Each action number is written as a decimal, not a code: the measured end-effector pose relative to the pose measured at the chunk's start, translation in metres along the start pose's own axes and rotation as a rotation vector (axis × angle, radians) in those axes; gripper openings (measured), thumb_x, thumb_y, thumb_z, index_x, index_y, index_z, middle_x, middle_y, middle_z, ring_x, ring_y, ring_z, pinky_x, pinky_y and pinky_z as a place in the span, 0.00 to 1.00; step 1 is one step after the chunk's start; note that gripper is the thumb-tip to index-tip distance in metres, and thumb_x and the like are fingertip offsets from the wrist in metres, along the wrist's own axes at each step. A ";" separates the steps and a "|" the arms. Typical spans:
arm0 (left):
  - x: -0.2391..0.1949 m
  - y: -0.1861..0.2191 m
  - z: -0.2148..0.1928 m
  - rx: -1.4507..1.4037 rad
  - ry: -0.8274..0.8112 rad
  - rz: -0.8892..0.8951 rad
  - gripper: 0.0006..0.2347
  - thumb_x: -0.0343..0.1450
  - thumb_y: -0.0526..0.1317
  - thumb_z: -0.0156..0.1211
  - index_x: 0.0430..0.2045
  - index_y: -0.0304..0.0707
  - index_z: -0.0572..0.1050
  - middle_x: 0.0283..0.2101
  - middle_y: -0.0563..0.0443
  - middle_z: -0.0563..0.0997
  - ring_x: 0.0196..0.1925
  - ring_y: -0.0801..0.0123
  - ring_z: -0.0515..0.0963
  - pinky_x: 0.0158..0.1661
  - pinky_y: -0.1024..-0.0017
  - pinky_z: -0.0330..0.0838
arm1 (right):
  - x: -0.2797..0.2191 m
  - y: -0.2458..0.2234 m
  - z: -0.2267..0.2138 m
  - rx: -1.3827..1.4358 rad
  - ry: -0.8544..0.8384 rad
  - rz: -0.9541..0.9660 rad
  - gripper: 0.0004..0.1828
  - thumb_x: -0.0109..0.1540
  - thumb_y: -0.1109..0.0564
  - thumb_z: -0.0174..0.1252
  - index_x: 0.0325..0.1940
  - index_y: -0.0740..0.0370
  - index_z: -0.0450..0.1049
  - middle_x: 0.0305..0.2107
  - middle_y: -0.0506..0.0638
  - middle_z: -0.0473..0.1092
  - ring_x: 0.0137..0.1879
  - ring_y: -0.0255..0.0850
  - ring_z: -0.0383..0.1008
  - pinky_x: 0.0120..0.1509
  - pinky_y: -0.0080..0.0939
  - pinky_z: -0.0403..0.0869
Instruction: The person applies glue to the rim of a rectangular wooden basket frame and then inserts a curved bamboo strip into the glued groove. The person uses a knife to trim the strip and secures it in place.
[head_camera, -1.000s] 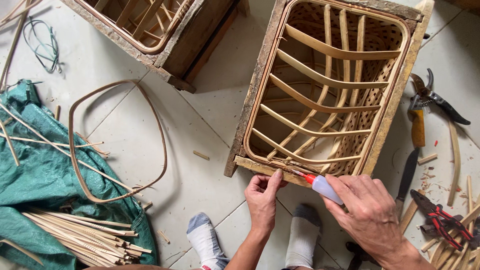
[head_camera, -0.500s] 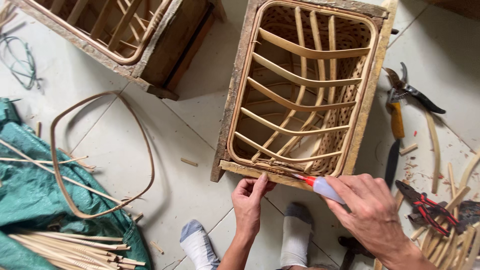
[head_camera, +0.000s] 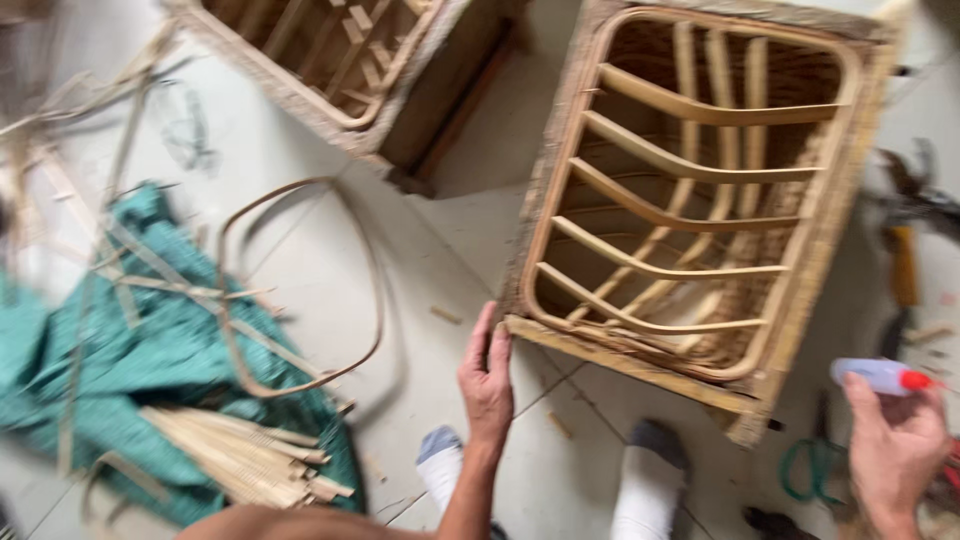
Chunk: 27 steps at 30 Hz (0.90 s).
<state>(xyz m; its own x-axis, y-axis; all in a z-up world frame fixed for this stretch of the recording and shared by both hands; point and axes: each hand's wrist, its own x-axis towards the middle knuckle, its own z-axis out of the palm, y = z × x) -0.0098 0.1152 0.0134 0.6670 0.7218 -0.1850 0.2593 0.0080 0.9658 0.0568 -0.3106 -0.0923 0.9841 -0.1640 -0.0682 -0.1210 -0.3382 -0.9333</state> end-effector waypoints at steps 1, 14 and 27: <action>0.001 -0.004 -0.008 -0.038 0.033 0.021 0.18 0.77 0.39 0.55 0.60 0.29 0.72 0.60 0.43 0.80 0.61 0.68 0.77 0.61 0.72 0.69 | 0.001 0.026 0.007 0.003 -0.025 -0.013 0.09 0.74 0.66 0.62 0.52 0.73 0.69 0.45 0.53 0.73 0.50 0.34 0.73 0.60 0.31 0.71; 0.172 -0.163 -0.205 0.714 -0.292 0.139 0.14 0.74 0.41 0.48 0.50 0.38 0.77 0.48 0.50 0.84 0.47 0.63 0.82 0.50 0.68 0.75 | 0.007 0.003 0.022 -0.443 0.022 -0.267 0.25 0.67 0.65 0.61 0.69 0.73 0.68 0.54 0.64 0.74 0.57 0.49 0.76 0.64 0.45 0.74; 0.065 0.077 -0.024 0.747 -0.229 0.853 0.12 0.75 0.30 0.55 0.52 0.41 0.76 0.45 0.45 0.82 0.45 0.54 0.82 0.47 0.63 0.76 | 0.072 0.015 -0.020 -0.824 0.016 0.251 0.23 0.61 0.46 0.67 0.52 0.63 0.75 0.37 0.61 0.78 0.43 0.57 0.79 0.46 0.56 0.75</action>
<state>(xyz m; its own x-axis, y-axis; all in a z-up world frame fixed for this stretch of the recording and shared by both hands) 0.0372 0.1793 0.0801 0.9152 0.1530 0.3729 -0.0384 -0.8878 0.4586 0.1232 -0.3458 -0.1037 0.9146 -0.3344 -0.2274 -0.3962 -0.8540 -0.3374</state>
